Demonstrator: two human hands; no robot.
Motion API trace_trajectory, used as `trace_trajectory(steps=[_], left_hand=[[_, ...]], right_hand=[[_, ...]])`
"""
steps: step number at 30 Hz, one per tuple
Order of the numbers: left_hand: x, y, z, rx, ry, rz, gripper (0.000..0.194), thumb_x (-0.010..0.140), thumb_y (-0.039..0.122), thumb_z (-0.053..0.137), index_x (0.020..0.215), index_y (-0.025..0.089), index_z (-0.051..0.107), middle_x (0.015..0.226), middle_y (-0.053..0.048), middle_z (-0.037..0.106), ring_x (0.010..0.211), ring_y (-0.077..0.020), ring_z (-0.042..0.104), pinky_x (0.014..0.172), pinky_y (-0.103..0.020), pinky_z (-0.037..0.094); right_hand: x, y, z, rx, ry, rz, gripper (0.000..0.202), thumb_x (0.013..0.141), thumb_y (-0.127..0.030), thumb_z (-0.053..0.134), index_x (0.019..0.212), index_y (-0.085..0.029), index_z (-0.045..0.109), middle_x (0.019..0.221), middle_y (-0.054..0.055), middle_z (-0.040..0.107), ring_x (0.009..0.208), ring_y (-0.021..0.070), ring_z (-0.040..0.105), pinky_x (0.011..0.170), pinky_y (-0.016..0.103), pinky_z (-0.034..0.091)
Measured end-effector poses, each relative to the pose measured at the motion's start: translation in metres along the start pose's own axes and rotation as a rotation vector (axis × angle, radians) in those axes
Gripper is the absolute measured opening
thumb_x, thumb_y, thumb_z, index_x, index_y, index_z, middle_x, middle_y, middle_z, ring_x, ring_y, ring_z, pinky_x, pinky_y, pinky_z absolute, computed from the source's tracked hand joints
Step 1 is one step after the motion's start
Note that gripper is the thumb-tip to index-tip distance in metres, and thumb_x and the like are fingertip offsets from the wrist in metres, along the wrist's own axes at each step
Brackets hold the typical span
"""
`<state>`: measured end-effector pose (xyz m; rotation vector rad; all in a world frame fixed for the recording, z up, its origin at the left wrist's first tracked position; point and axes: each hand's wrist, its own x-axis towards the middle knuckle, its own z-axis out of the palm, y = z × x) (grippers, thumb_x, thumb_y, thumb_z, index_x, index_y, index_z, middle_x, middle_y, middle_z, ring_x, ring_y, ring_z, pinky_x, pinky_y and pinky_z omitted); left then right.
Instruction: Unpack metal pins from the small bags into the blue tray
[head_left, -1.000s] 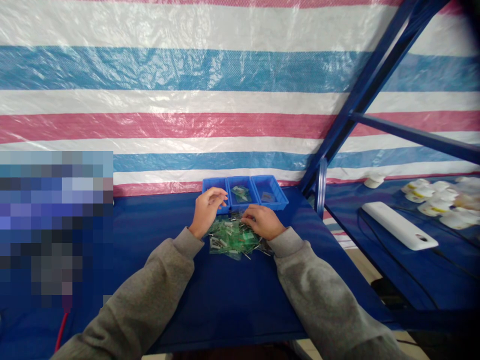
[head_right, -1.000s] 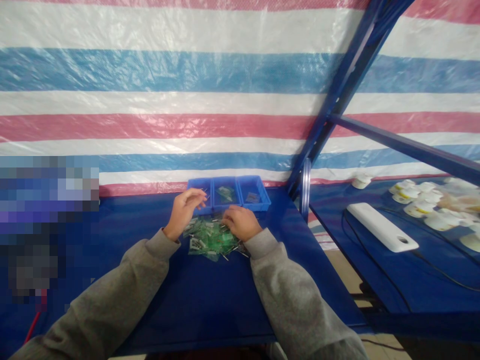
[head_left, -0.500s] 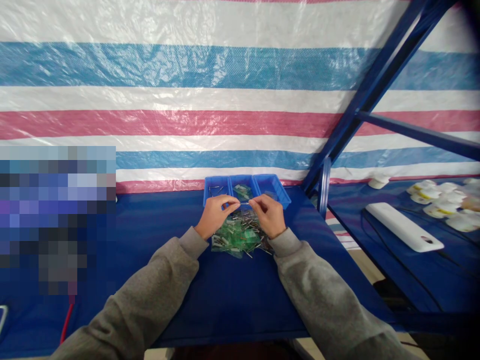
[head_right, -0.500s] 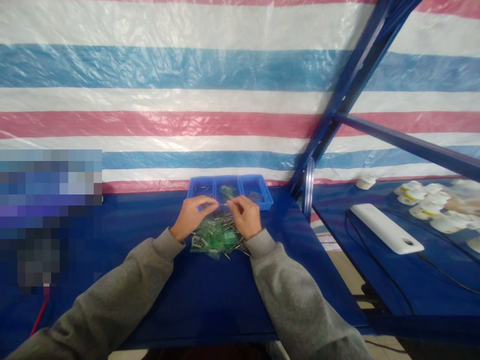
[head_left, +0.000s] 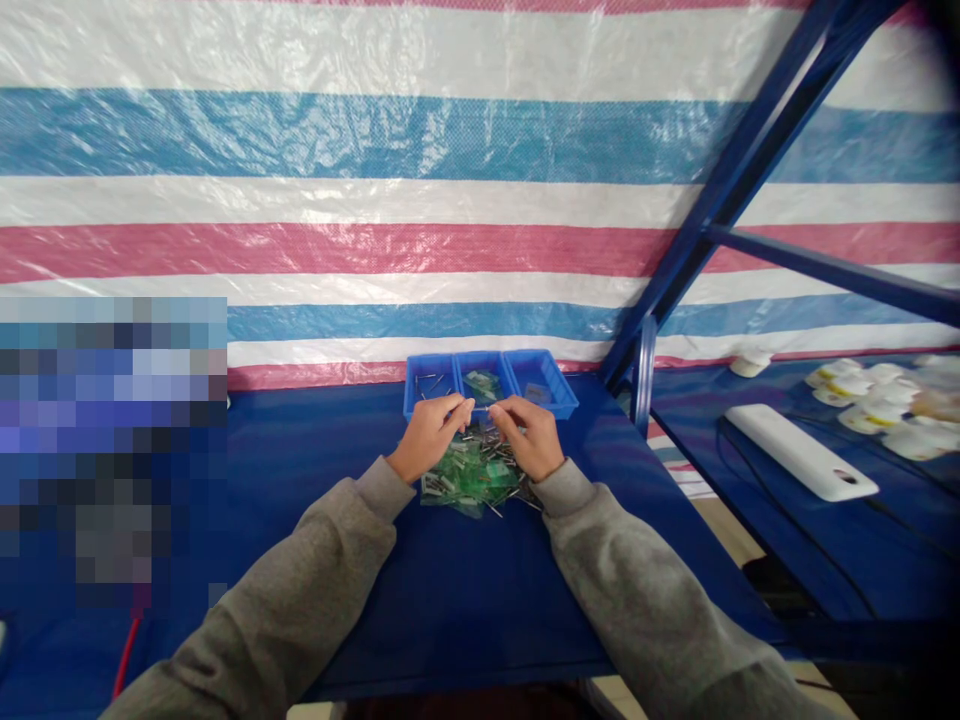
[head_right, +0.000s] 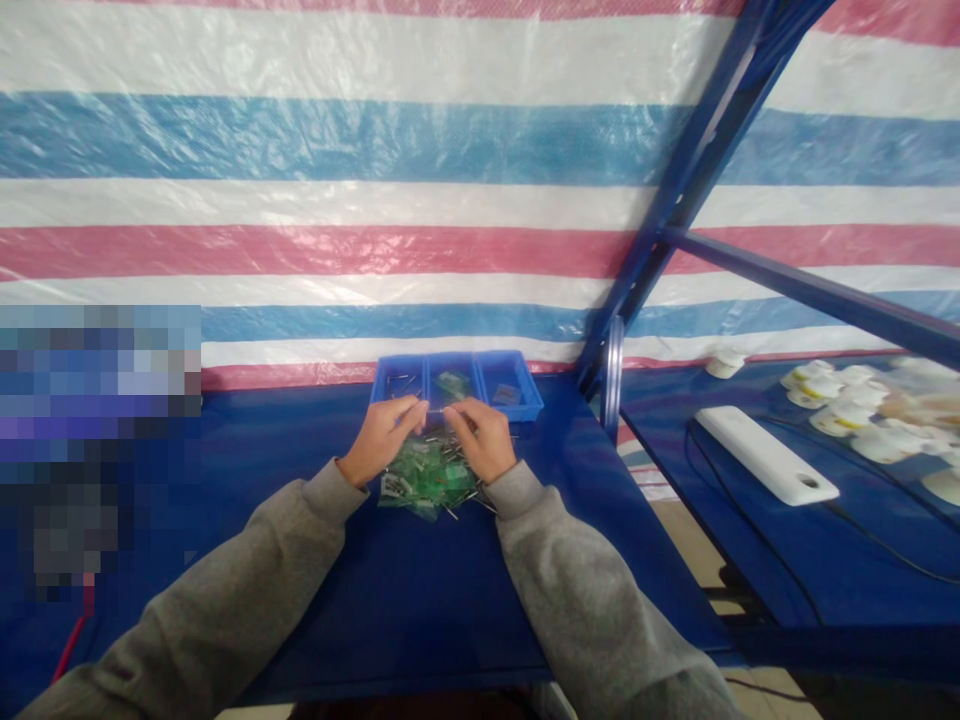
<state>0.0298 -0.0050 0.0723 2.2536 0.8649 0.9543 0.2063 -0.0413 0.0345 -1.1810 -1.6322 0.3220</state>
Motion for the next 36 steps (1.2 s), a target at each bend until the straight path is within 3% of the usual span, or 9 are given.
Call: trace_trajectory(steps=[5,8,14,20,27,30,36], left_hand=[[0.0004,0.0012,0.0016,-0.002,0.006,0.038,0.029,0.090,0.040,0.046,0.087,0.015,0.060,0.078,-0.002,0.062,0.070,-0.0125,0.055,0.064,-0.022,0.040],[0.0007,0.0029,0.0004,-0.001,-0.063,0.053,0.033,0.091,0.040,0.043,0.078,0.015,0.059,0.073,-0.001,0.060,0.067,-0.0122,0.053,0.064,-0.022,0.040],[-0.0001,0.0056,-0.0026,-0.066,-0.112,0.013,0.045,0.094,0.039,0.037,0.060,0.015,0.056,0.058,0.001,0.055,0.058,-0.0110,0.051,0.063,-0.023,0.039],[-0.0014,0.0042,-0.0018,-0.113,-0.178,-0.009,0.052,0.095,0.038,0.033,0.055,0.014,0.054,0.055,0.000,0.056,0.054,-0.0099,0.052,0.063,-0.022,0.039],[0.0020,0.0049,-0.0004,-0.085,-0.077,0.023,0.030,0.089,0.041,0.047,0.082,0.015,0.061,0.071,-0.001,0.061,0.065,-0.0119,0.055,0.060,-0.021,0.040],[0.0020,0.0045,0.0004,-0.038,-0.071,0.032,0.033,0.090,0.040,0.046,0.075,0.015,0.061,0.067,0.000,0.061,0.062,-0.0113,0.054,0.060,-0.022,0.039],[-0.0020,0.0020,0.0010,-0.011,-0.004,-0.039,0.045,0.093,0.042,0.039,0.060,0.015,0.055,0.048,0.003,0.051,0.048,-0.0090,0.047,0.055,-0.022,0.037]], right_hand=[[0.0003,-0.0041,-0.0029,-0.044,-0.022,0.002,0.044,0.094,-0.041,0.038,0.058,-0.018,0.049,0.053,-0.002,0.047,0.052,0.0107,0.044,0.056,0.024,0.036],[0.0005,-0.0037,-0.0035,-0.025,-0.027,0.028,0.048,0.094,-0.044,0.034,0.056,-0.019,0.047,0.050,-0.002,0.044,0.050,0.0107,0.043,0.054,0.024,0.036],[-0.0005,-0.0007,-0.0012,0.063,-0.042,0.040,0.032,0.090,-0.046,0.045,0.091,-0.018,0.061,0.071,0.002,0.060,0.059,0.0134,0.053,0.058,0.025,0.042],[-0.0006,-0.0010,-0.0006,0.083,-0.043,0.010,0.025,0.091,-0.040,0.044,0.089,-0.019,0.058,0.075,0.001,0.060,0.058,0.0117,0.052,0.058,0.024,0.042],[0.0004,0.0016,-0.0018,-0.056,-0.023,0.012,0.036,0.092,-0.042,0.041,0.068,-0.019,0.055,0.055,-0.002,0.052,0.052,0.0113,0.047,0.055,0.024,0.038],[0.0004,0.0013,-0.0022,-0.058,-0.052,0.017,0.043,0.093,-0.043,0.039,0.059,-0.019,0.052,0.050,-0.002,0.049,0.050,0.0111,0.047,0.055,0.024,0.037],[-0.0002,-0.0042,-0.0031,0.000,-0.105,-0.012,0.034,0.093,-0.044,0.039,0.082,-0.019,0.060,0.065,0.001,0.059,0.058,0.0137,0.053,0.058,0.025,0.041]])
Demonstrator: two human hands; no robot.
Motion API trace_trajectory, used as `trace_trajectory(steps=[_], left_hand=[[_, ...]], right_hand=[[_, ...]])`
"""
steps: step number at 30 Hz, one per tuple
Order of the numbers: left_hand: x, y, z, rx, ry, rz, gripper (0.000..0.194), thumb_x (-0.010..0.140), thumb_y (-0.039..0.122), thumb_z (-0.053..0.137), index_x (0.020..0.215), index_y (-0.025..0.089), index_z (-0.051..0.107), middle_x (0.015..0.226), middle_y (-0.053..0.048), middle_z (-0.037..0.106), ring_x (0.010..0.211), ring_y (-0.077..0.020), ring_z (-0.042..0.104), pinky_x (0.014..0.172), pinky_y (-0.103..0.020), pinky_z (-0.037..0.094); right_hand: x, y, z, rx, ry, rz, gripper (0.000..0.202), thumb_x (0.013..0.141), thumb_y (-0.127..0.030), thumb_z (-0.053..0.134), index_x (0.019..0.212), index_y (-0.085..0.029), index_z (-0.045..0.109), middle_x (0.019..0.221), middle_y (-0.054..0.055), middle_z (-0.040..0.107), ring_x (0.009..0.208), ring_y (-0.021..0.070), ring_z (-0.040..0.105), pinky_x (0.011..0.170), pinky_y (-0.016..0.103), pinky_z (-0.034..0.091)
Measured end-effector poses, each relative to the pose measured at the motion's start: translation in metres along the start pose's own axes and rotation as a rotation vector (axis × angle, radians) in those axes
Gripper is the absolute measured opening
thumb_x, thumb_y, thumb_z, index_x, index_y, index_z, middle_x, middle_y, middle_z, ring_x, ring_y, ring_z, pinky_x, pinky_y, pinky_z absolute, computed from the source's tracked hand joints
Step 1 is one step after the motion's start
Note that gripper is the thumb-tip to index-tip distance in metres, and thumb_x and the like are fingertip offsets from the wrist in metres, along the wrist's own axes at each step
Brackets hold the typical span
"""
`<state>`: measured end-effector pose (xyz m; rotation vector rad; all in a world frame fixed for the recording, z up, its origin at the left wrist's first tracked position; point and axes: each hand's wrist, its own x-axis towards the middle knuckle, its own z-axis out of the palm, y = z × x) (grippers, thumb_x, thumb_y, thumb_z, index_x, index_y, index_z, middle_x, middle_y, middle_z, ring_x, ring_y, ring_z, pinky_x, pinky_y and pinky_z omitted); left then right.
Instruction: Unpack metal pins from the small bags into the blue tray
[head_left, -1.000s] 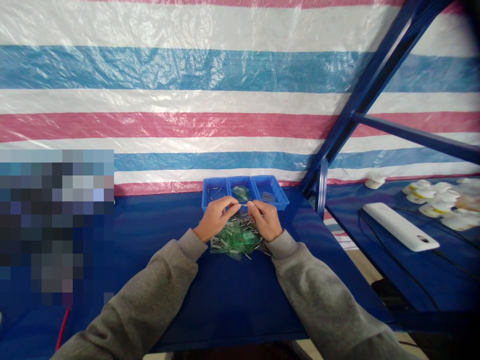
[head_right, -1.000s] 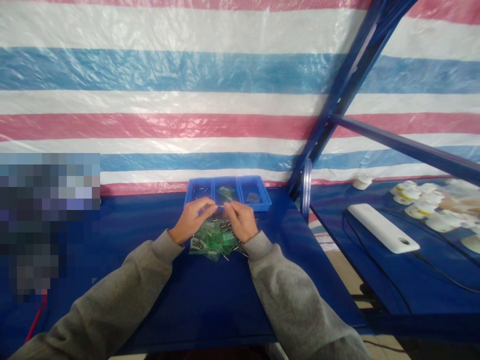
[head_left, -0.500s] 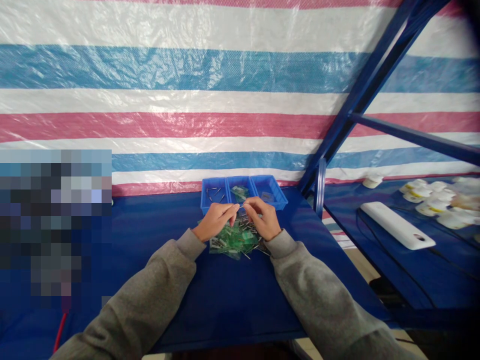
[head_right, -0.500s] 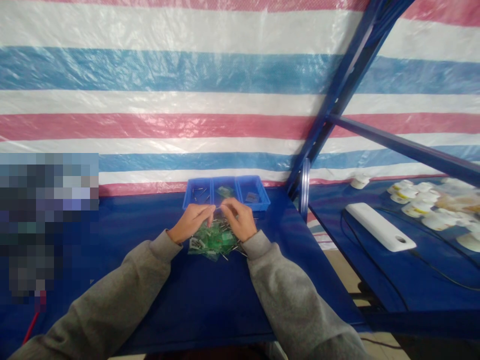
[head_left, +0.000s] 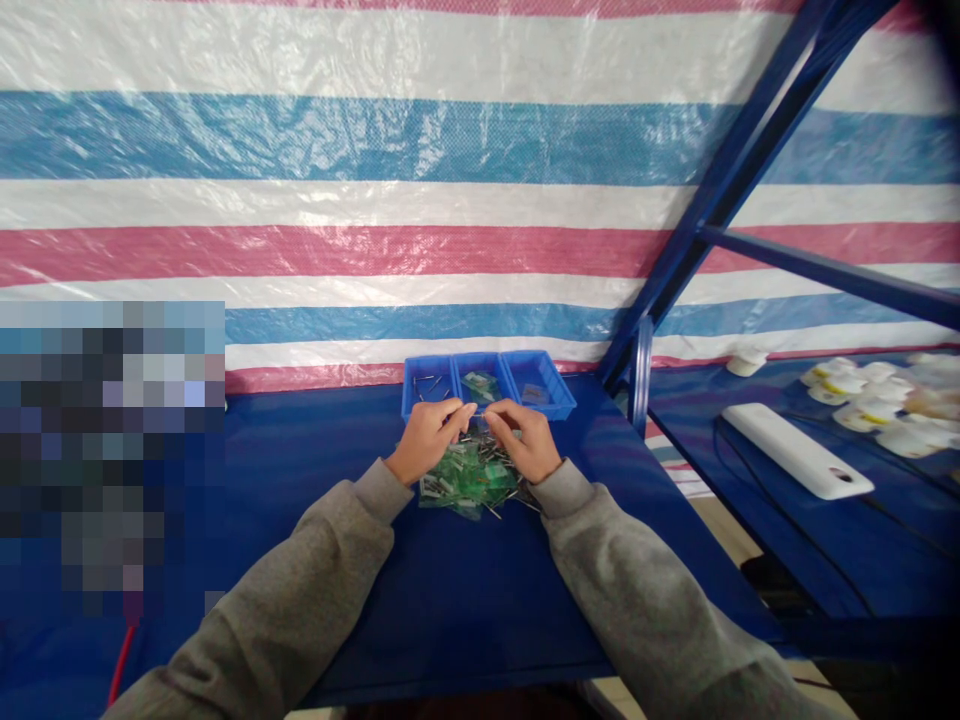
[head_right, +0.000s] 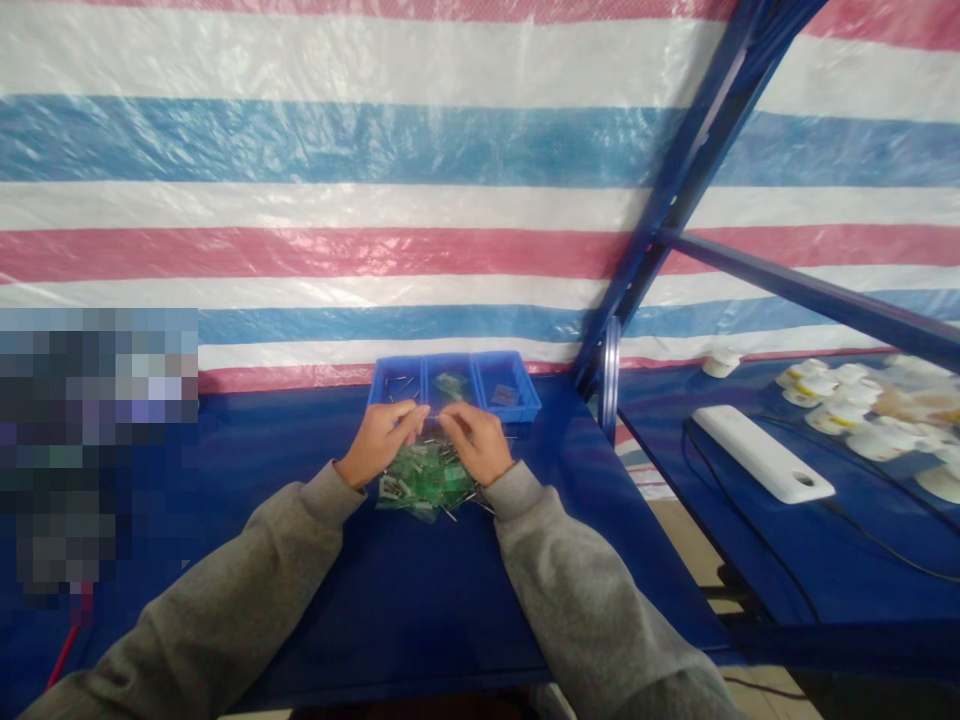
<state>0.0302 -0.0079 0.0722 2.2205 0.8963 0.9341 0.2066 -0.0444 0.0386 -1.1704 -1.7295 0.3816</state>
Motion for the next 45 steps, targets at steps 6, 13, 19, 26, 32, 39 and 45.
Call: trace_trajectory(steps=[6,13,19,26,32,39,45], left_hand=[[0.0010,0.0009,0.0010,-0.045,0.007,0.034,0.035,0.089,0.043,0.049,0.071,0.015,0.060,0.063,0.000,0.061,0.060,-0.0110,0.055,0.060,-0.021,0.041],[0.0019,0.0001,-0.0002,-0.055,0.095,0.031,0.033,0.087,0.042,0.051,0.072,0.015,0.062,0.065,-0.001,0.063,0.062,-0.0117,0.056,0.063,-0.022,0.043],[0.0002,0.0006,-0.0009,-0.061,0.105,0.011,0.042,0.089,0.042,0.048,0.058,0.015,0.056,0.053,0.002,0.056,0.052,-0.0095,0.053,0.059,-0.021,0.041],[0.0008,0.0033,0.0008,-0.078,0.133,0.024,0.028,0.085,0.040,0.055,0.074,0.015,0.064,0.066,0.000,0.064,0.061,-0.0112,0.057,0.062,-0.022,0.045],[0.0001,0.0068,-0.0001,-0.115,0.192,0.048,0.024,0.088,0.037,0.050,0.079,0.016,0.057,0.094,-0.006,0.067,0.079,-0.0134,0.061,0.071,-0.024,0.048],[-0.0023,0.0050,0.0021,-0.294,0.123,-0.007,0.025,0.090,0.039,0.047,0.078,0.017,0.048,0.072,-0.002,0.065,0.059,-0.0099,0.060,0.059,-0.022,0.049],[-0.0022,0.0048,0.0010,-0.198,0.065,-0.003,0.026,0.092,0.037,0.043,0.079,0.017,0.050,0.061,0.003,0.056,0.051,-0.0072,0.053,0.054,-0.018,0.043]], right_hand=[[0.0005,0.0012,-0.0006,-0.072,0.021,0.019,0.044,0.095,-0.045,0.033,0.063,-0.020,0.050,0.053,-0.002,0.050,0.052,0.0118,0.049,0.057,0.024,0.037],[0.0001,0.0005,-0.0003,-0.033,0.022,0.015,0.037,0.094,-0.042,0.036,0.075,-0.019,0.059,0.062,0.000,0.057,0.056,0.0126,0.053,0.059,0.025,0.041],[-0.0002,0.0009,0.0011,-0.011,0.044,-0.042,0.027,0.091,-0.041,0.043,0.087,-0.019,0.060,0.077,0.004,0.063,0.062,0.0143,0.055,0.062,0.026,0.043],[-0.0002,0.0015,0.0007,-0.075,-0.001,-0.021,0.034,0.095,-0.039,0.036,0.077,-0.020,0.057,0.065,0.001,0.060,0.061,0.0138,0.055,0.061,0.024,0.039],[0.0004,0.0015,0.0012,-0.146,-0.035,-0.033,0.041,0.094,-0.041,0.036,0.066,-0.019,0.056,0.058,0.000,0.056,0.054,0.0120,0.051,0.058,0.024,0.036],[0.0007,-0.0003,-0.0012,-0.141,0.058,-0.048,0.039,0.095,-0.038,0.037,0.068,-0.018,0.057,0.057,0.000,0.054,0.053,0.0114,0.049,0.058,0.024,0.036],[0.0008,0.0007,-0.0017,-0.134,0.126,-0.070,0.037,0.094,-0.037,0.040,0.069,-0.017,0.059,0.059,0.001,0.057,0.053,0.0110,0.051,0.058,0.024,0.037]])
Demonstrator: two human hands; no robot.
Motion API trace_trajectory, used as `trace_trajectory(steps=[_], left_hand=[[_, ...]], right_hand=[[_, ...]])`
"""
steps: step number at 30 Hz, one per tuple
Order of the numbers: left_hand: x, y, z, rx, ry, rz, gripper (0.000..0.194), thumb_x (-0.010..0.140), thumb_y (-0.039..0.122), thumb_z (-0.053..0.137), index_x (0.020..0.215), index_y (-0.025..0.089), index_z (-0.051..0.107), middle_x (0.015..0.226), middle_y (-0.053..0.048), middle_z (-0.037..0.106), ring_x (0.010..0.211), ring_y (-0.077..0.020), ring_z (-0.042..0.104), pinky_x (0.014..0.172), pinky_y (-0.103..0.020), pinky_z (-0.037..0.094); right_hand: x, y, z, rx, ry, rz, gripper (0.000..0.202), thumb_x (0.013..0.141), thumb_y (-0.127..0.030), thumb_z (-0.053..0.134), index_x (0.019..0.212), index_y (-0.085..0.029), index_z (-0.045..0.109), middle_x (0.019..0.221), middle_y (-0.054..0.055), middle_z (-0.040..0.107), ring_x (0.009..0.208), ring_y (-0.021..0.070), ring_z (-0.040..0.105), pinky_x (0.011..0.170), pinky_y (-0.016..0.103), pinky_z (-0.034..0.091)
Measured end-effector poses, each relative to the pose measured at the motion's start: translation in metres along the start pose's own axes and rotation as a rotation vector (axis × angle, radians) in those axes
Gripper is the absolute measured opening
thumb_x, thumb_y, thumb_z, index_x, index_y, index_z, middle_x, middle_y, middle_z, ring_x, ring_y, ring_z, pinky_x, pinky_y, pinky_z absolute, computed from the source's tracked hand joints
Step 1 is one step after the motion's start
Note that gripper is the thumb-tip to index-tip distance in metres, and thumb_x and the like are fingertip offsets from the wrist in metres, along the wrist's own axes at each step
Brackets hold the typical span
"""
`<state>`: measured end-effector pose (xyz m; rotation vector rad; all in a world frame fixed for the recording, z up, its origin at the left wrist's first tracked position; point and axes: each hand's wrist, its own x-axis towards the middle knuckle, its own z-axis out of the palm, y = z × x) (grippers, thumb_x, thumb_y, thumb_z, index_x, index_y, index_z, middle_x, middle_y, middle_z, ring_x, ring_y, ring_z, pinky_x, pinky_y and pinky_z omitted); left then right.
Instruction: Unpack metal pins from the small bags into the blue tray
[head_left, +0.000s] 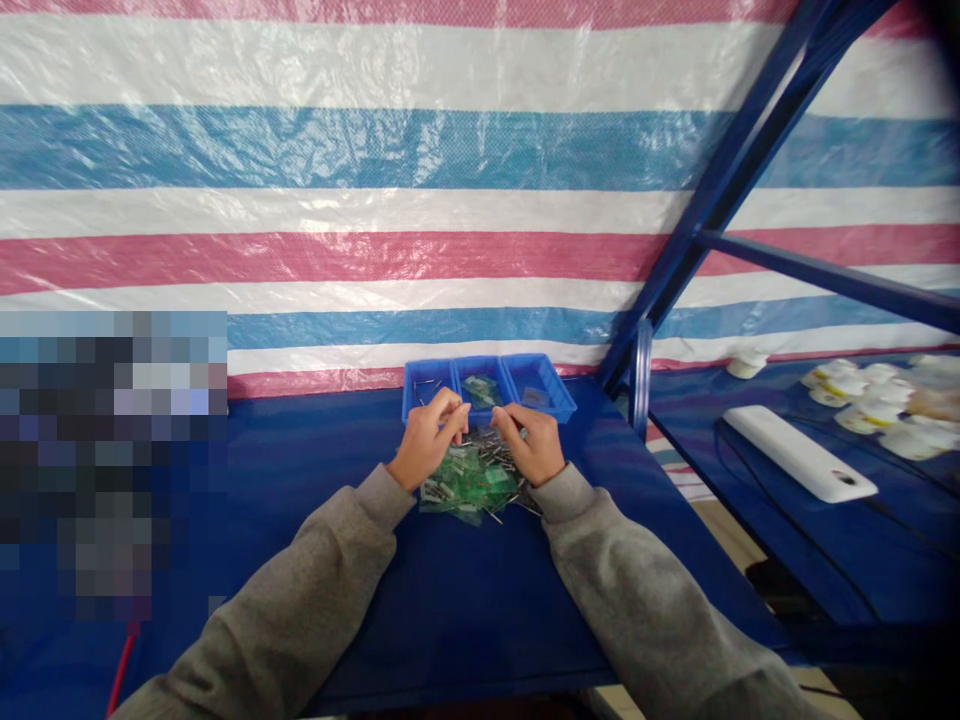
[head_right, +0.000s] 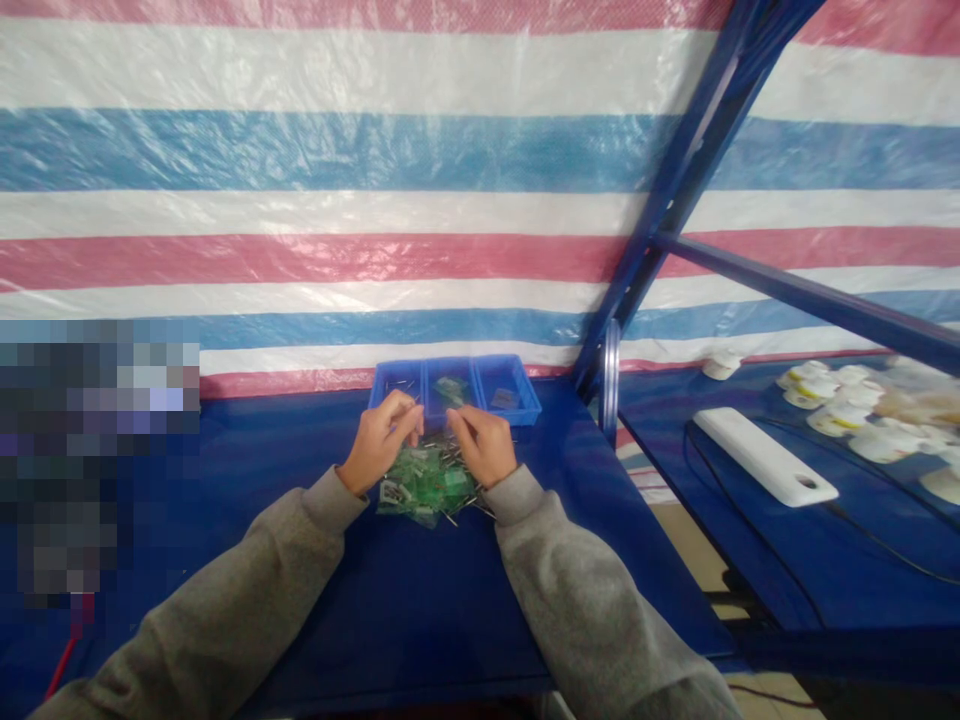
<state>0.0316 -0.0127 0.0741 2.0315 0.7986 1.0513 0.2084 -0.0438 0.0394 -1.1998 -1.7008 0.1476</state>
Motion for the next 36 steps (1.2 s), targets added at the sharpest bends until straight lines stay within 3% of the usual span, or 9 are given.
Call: trace_trajectory(steps=[5,9,17,23,26,31,36], left_hand=[[0.002,-0.003,0.000,0.156,-0.037,0.086,0.025,0.092,0.034,0.045,0.083,0.016,0.059,0.067,0.001,0.059,0.060,-0.0091,0.053,0.062,-0.020,0.042],[0.003,-0.008,0.000,0.190,0.014,0.126,0.025,0.089,0.034,0.052,0.080,0.015,0.066,0.077,-0.004,0.065,0.072,-0.0130,0.058,0.069,-0.022,0.043],[0.002,-0.012,0.005,0.014,0.114,-0.039,0.023,0.080,0.039,0.063,0.081,0.016,0.059,0.060,0.003,0.058,0.048,-0.0074,0.049,0.051,-0.018,0.040],[0.000,-0.013,0.006,-0.087,0.129,-0.083,0.025,0.079,0.039,0.064,0.089,0.017,0.055,0.054,0.006,0.056,0.040,-0.0055,0.045,0.042,-0.016,0.035],[-0.001,-0.012,0.006,-0.096,0.117,-0.059,0.026,0.079,0.039,0.063,0.091,0.017,0.058,0.056,0.005,0.058,0.041,-0.0064,0.048,0.044,-0.017,0.039],[0.001,-0.011,0.006,-0.020,0.101,0.032,0.022,0.081,0.037,0.061,0.086,0.016,0.066,0.073,-0.002,0.066,0.061,-0.0111,0.061,0.060,-0.021,0.048],[0.001,-0.010,0.004,0.115,0.104,0.011,0.030,0.088,0.037,0.052,0.071,0.015,0.063,0.058,0.001,0.059,0.051,-0.0080,0.053,0.054,-0.019,0.042]], right_hand=[[0.000,0.001,0.000,-0.013,0.023,-0.009,0.036,0.094,-0.036,0.041,0.069,-0.017,0.060,0.057,0.001,0.057,0.053,0.0112,0.051,0.057,0.024,0.036],[0.000,0.002,0.000,-0.022,0.061,0.013,0.036,0.093,-0.034,0.042,0.069,-0.017,0.061,0.058,0.001,0.058,0.053,0.0111,0.051,0.057,0.024,0.037],[-0.001,0.002,0.002,0.066,-0.007,0.004,0.023,0.088,-0.034,0.051,0.084,-0.017,0.065,0.073,0.004,0.065,0.058,0.0129,0.054,0.059,0.026,0.042],[-0.003,0.001,0.004,0.120,-0.105,-0.025,0.019,0.087,-0.034,0.054,0.084,-0.018,0.065,0.068,0.002,0.063,0.055,0.0127,0.053,0.056,0.025,0.042],[-0.002,0.000,0.004,0.100,-0.097,-0.008,0.020,0.088,-0.033,0.051,0.082,-0.018,0.062,0.068,0.002,0.062,0.056,0.0125,0.053,0.057,0.025,0.042],[-0.001,0.001,0.002,0.052,-0.041,0.022,0.024,0.093,-0.033,0.042,0.083,-0.018,0.058,0.069,0.002,0.061,0.057,0.0126,0.053,0.059,0.025,0.040],[-0.002,0.003,0.004,0.064,-0.064,0.025,0.025,0.092,-0.036,0.044,0.083,-0.019,0.059,0.068,0.001,0.061,0.056,0.0125,0.053,0.059,0.024,0.040]])
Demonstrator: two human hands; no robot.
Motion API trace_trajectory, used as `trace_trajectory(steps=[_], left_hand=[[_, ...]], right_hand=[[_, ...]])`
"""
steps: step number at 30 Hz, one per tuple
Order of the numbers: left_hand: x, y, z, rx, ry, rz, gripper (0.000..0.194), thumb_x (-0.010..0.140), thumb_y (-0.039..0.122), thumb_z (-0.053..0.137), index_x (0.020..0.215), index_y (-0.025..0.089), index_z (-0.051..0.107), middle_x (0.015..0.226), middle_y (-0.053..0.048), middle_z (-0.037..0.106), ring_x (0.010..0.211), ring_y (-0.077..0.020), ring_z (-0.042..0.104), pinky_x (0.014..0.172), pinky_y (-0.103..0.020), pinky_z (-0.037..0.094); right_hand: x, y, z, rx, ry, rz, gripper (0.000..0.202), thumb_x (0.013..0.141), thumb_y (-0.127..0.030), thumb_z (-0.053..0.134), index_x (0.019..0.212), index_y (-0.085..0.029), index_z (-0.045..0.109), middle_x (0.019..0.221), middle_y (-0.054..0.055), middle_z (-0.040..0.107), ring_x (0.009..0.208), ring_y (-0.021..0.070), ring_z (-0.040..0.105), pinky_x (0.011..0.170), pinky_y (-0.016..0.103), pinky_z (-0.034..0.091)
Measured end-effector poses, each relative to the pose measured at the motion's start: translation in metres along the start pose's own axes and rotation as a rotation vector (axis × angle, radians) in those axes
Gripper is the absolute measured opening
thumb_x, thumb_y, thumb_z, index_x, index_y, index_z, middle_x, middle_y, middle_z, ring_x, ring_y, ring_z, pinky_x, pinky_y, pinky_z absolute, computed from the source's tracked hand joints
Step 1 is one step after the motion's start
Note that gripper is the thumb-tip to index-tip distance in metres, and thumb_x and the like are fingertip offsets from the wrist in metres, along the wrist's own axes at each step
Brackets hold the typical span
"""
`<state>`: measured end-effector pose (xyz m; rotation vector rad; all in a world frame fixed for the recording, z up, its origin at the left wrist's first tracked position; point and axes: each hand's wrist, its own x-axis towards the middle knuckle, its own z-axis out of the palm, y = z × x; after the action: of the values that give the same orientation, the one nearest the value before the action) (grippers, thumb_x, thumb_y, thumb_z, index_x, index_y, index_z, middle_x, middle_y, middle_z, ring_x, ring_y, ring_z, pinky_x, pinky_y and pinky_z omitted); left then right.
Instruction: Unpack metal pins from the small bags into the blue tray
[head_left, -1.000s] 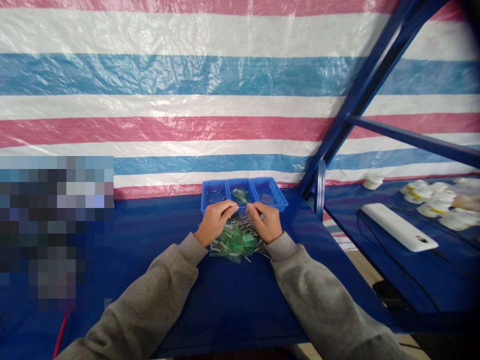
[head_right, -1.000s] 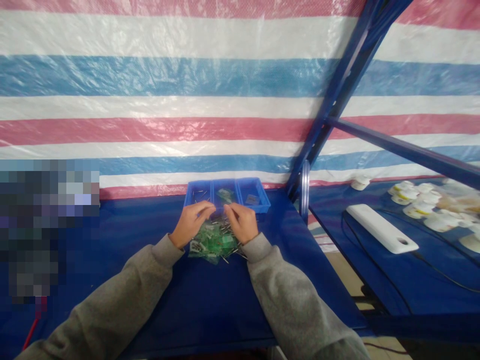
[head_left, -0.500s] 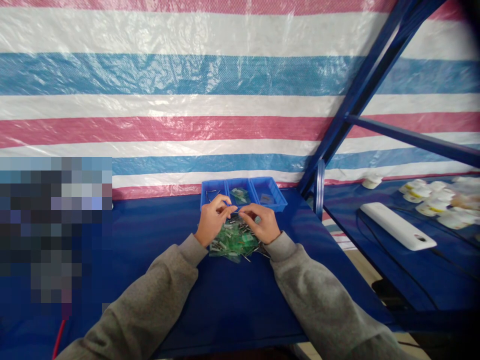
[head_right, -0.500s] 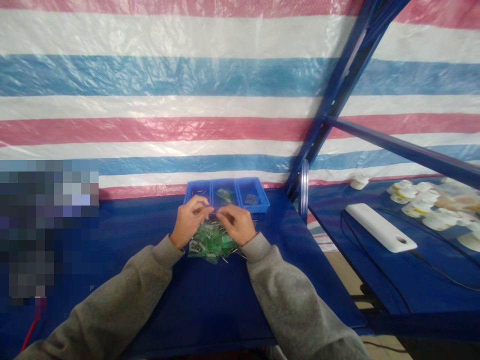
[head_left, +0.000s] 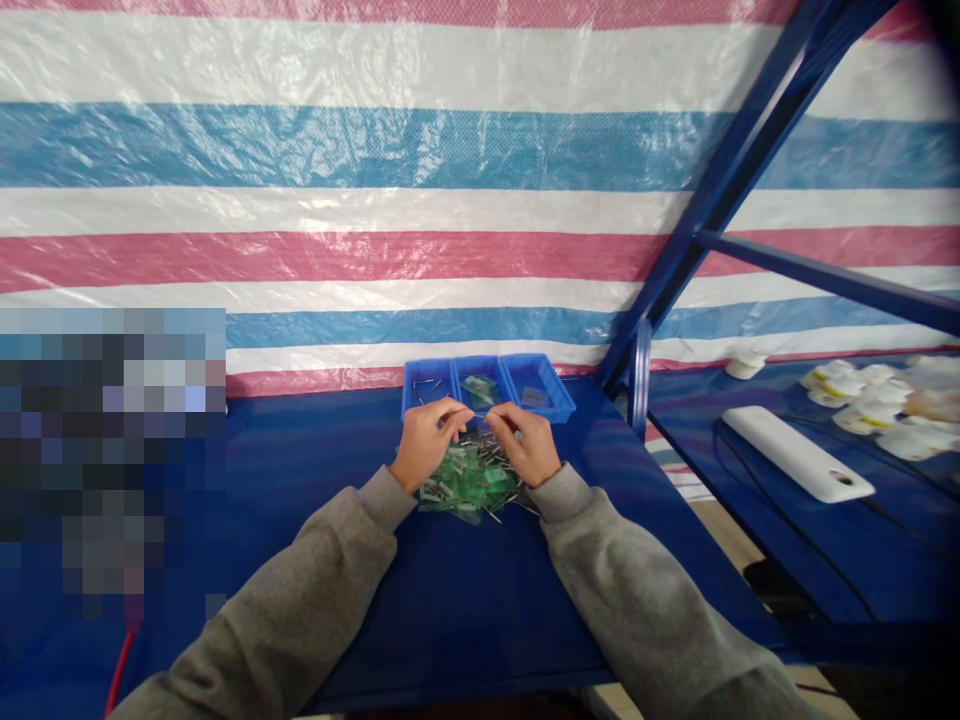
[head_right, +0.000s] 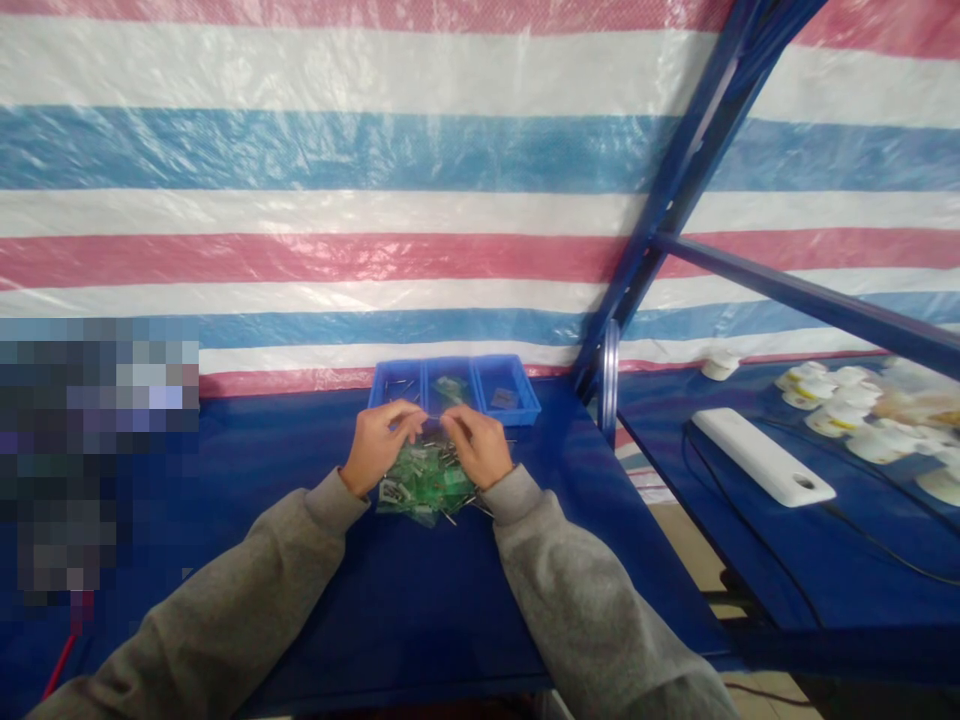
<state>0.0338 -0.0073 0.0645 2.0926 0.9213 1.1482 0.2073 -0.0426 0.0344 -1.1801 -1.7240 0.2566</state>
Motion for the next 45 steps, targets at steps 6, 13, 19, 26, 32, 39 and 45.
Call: trace_trajectory(steps=[6,13,19,26,32,39,45], left_hand=[[-0.002,0.004,-0.002,0.169,-0.015,0.045,0.045,0.092,0.040,0.044,0.055,0.015,0.052,0.046,0.004,0.047,0.048,-0.0078,0.048,0.053,-0.019,0.036],[0.000,0.008,-0.002,0.112,-0.035,0.161,0.027,0.092,0.034,0.045,0.086,0.016,0.064,0.082,-0.004,0.066,0.076,-0.0139,0.059,0.074,-0.024,0.045],[-0.001,0.011,-0.004,0.016,-0.025,0.131,0.027,0.092,0.033,0.046,0.095,0.017,0.067,0.097,-0.006,0.069,0.092,-0.0171,0.063,0.086,-0.027,0.047],[0.001,0.008,-0.005,0.016,-0.093,0.060,0.030,0.093,0.035,0.043,0.088,0.016,0.065,0.077,-0.003,0.067,0.072,-0.0133,0.062,0.072,-0.023,0.047],[0.001,0.001,-0.004,0.084,-0.074,0.147,0.028,0.092,0.033,0.047,0.098,0.018,0.069,0.088,-0.006,0.068,0.081,-0.0162,0.060,0.076,-0.027,0.045],[0.002,0.002,-0.006,0.047,0.026,0.170,0.025,0.089,0.035,0.052,0.096,0.019,0.070,0.089,-0.007,0.068,0.081,-0.0163,0.060,0.078,-0.028,0.046],[0.003,-0.001,-0.003,0.005,0.003,0.155,0.025,0.090,0.031,0.049,0.095,0.019,0.070,0.090,-0.006,0.068,0.083,-0.0157,0.062,0.078,-0.027,0.047]], right_hand=[[0.001,-0.003,-0.001,-0.017,-0.022,-0.050,0.028,0.092,-0.037,0.045,0.078,-0.018,0.060,0.068,0.001,0.060,0.058,0.0123,0.051,0.059,0.024,0.039],[0.002,-0.003,-0.002,-0.062,-0.041,-0.037,0.039,0.094,-0.039,0.038,0.067,-0.018,0.057,0.059,0.000,0.055,0.054,0.0119,0.049,0.057,0.024,0.037],[0.002,-0.002,0.000,-0.086,-0.062,-0.044,0.044,0.094,-0.038,0.039,0.058,-0.018,0.053,0.051,-0.002,0.050,0.048,0.0099,0.046,0.054,0.023,0.033],[0.001,0.001,-0.001,-0.125,0.049,-0.027,0.043,0.094,-0.036,0.041,0.058,-0.017,0.054,0.051,-0.001,0.051,0.047,0.0102,0.045,0.054,0.025,0.032],[0.001,0.000,-0.002,-0.110,0.065,-0.018,0.043,0.094,-0.039,0.040,0.060,-0.018,0.056,0.054,0.001,0.054,0.049,0.0120,0.048,0.055,0.026,0.035],[0.000,0.002,-0.001,-0.118,0.072,-0.018,0.044,0.094,-0.041,0.038,0.061,-0.019,0.057,0.054,0.001,0.056,0.049,0.0124,0.048,0.056,0.027,0.036],[0.001,0.000,-0.003,-0.126,0.081,-0.011,0.044,0.094,-0.039,0.039,0.060,-0.018,0.057,0.053,0.001,0.055,0.049,0.0123,0.048,0.056,0.026,0.037]])
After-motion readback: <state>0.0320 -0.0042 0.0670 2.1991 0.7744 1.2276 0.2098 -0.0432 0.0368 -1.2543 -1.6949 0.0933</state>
